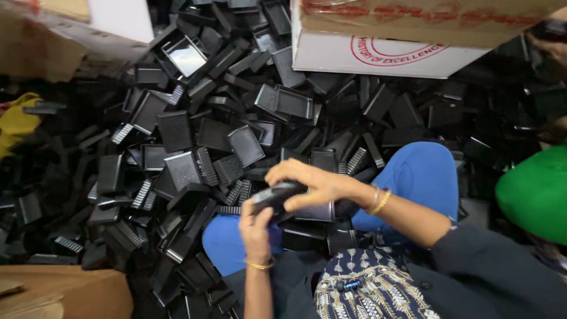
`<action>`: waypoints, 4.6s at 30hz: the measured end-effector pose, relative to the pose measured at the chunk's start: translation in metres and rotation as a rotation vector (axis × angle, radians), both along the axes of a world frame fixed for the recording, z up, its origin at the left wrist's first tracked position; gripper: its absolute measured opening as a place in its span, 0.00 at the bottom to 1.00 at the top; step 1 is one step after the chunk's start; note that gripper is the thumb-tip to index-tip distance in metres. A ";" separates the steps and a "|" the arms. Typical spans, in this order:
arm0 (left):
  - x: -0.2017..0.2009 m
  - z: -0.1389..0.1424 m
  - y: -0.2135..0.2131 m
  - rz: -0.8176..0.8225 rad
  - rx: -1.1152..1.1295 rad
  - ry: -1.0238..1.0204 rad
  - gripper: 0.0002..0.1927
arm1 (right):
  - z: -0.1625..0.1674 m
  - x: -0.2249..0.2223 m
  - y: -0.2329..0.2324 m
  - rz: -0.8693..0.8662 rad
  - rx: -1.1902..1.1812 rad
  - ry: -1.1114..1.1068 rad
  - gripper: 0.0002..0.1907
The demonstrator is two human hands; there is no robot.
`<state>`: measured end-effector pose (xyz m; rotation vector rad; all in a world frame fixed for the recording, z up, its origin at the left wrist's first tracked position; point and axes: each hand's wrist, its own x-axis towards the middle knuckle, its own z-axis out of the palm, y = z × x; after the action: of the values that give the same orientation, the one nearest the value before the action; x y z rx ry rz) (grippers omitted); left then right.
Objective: The person sits on the floor and repeatedly picks up small black plastic components from a large pile, inspects them by turning them over, and places them back into the pile or into a nearby cardboard box. The task involves continuous handling and sorting of identical-looking parts.
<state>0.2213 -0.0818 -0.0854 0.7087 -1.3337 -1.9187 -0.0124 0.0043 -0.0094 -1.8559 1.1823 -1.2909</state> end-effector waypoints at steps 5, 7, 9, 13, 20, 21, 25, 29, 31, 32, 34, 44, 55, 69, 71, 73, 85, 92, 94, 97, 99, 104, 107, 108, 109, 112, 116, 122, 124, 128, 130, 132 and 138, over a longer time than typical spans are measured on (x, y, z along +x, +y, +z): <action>0.057 -0.001 -0.036 0.397 0.119 0.148 0.20 | -0.044 0.011 -0.088 -0.435 0.019 0.328 0.24; 0.078 -0.003 -0.039 0.466 -0.001 0.070 0.20 | -0.065 0.023 -0.118 -0.541 0.040 0.472 0.27; 0.095 -0.009 -0.038 0.543 -0.117 -0.066 0.22 | -0.083 0.034 -0.142 -0.614 0.124 0.616 0.30; 0.112 -0.024 -0.030 0.584 -0.208 -0.240 0.24 | -0.110 0.038 -0.165 -0.666 0.172 0.654 0.31; 0.094 -0.015 -0.025 0.599 -0.218 -0.034 0.25 | -0.113 0.019 -0.146 -0.665 -0.024 0.349 0.15; 0.089 -0.010 -0.026 0.604 -0.242 -0.024 0.25 | -0.108 0.015 -0.138 -0.690 -0.088 0.301 0.14; 0.068 0.010 -0.028 0.639 -0.264 0.041 0.32 | -0.089 -0.012 -0.076 -0.634 -0.002 -0.077 0.12; 0.030 0.033 -0.022 0.604 -0.371 -0.048 0.34 | -0.083 -0.024 0.009 -0.263 0.274 -1.307 0.13; 0.000 0.051 -0.016 0.525 -0.466 -0.039 0.31 | -0.081 -0.026 0.047 -0.213 0.263 -1.452 0.15; -0.018 0.063 -0.013 0.463 -0.502 0.030 0.30 | -0.080 -0.026 0.063 -0.184 0.253 -1.524 0.16; -0.058 0.096 -0.009 0.360 -0.695 0.219 0.26 | -0.074 -0.024 0.093 -0.200 0.258 -1.670 0.14; -0.277 0.233 -0.030 0.247 -1.650 0.128 0.16 | -0.068 -0.011 0.177 -0.228 0.249 -1.831 0.33; -0.340 -0.095 -0.021 -0.351 -2.015 -0.745 0.14 | -0.059 -0.042 0.217 -0.341 0.202 -1.742 0.35; -0.210 -0.001 -0.018 -0.246 -1.702 -0.331 0.10 | -0.073 -0.030 0.199 -0.618 0.299 -1.554 0.35; -0.174 0.027 0.013 -0.187 -1.472 -0.236 0.12 | -0.075 -0.023 0.181 -0.720 0.364 -1.473 0.34; -0.145 0.045 0.050 -0.235 -1.266 -0.108 0.15 | -0.077 -0.014 0.162 -0.796 0.325 -1.374 0.34; -0.073 0.026 0.097 -0.849 -0.566 0.007 0.72 | -0.037 0.027 0.129 -1.001 0.274 0.100 0.30; -0.063 -0.007 0.089 -0.241 0.323 0.017 0.40 | -0.036 0.001 0.107 -0.748 0.000 0.564 0.38; -0.057 -0.004 0.079 -0.170 0.205 0.074 0.34 | -0.053 -0.032 0.098 -0.960 0.134 0.528 0.33; -0.053 0.005 0.073 -0.186 0.139 0.128 0.33 | -0.091 -0.081 0.087 -1.132 0.602 0.676 0.36; -0.055 0.011 0.075 -0.194 0.085 0.090 0.33 | -0.119 -0.096 0.083 -1.085 0.790 0.610 0.34; -0.063 0.020 0.092 -0.239 -0.145 0.034 0.34 | -0.167 -0.098 0.080 -0.937 0.690 0.440 0.28; -0.064 0.023 0.098 -0.251 -0.203 0.072 0.36 | -0.166 -0.103 0.078 -0.845 0.837 0.181 0.29; -0.063 0.024 0.097 -0.265 -0.193 0.077 0.37 | -0.160 -0.105 0.077 -0.824 0.858 0.157 0.31; -0.060 0.026 0.096 -0.279 -0.184 0.082 0.37 | -0.151 -0.105 0.077 -0.802 0.879 0.133 0.33; -0.053 0.032 0.090 -0.269 -0.180 0.103 0.37 | -0.114 -0.085 0.082 -0.879 0.522 0.143 0.36; -0.045 0.043 0.085 -0.232 -0.528 -0.159 0.35 | -0.059 -0.023 0.113 -0.658 0.333 -0.204 0.41; -0.048 0.051 0.095 -0.280 -0.876 -0.158 0.35 | -0.002 0.023 0.137 -0.295 0.203 -0.473 0.45; -0.047 0.052 0.096 -0.268 -0.908 -0.136 0.34 | 0.008 0.027 0.139 -0.355 0.173 -0.413 0.47; -0.043 0.053 0.094 -0.237 -1.012 -0.085 0.33 | 0.012 0.029 0.143 -0.323 0.147 -0.426 0.47; -0.043 0.056 0.094 -0.294 -0.961 -0.048 0.33 | 0.008 0.027 0.145 -0.262 0.147 -0.438 0.47; -0.044 0.059 0.095 -0.300 -0.974 -0.087 0.35 | 0.004 0.025 0.145 -0.226 0.179 -0.425 0.47; -0.054 0.061 0.095 -0.200 -1.107 0.036 0.35 | 0.003 0.027 0.140 -0.394 0.298 -1.106 0.42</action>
<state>0.1673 0.0132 -0.0243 -0.0270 -2.1565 -1.0051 0.0146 0.1443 -0.0065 -0.4835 1.0012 -1.8356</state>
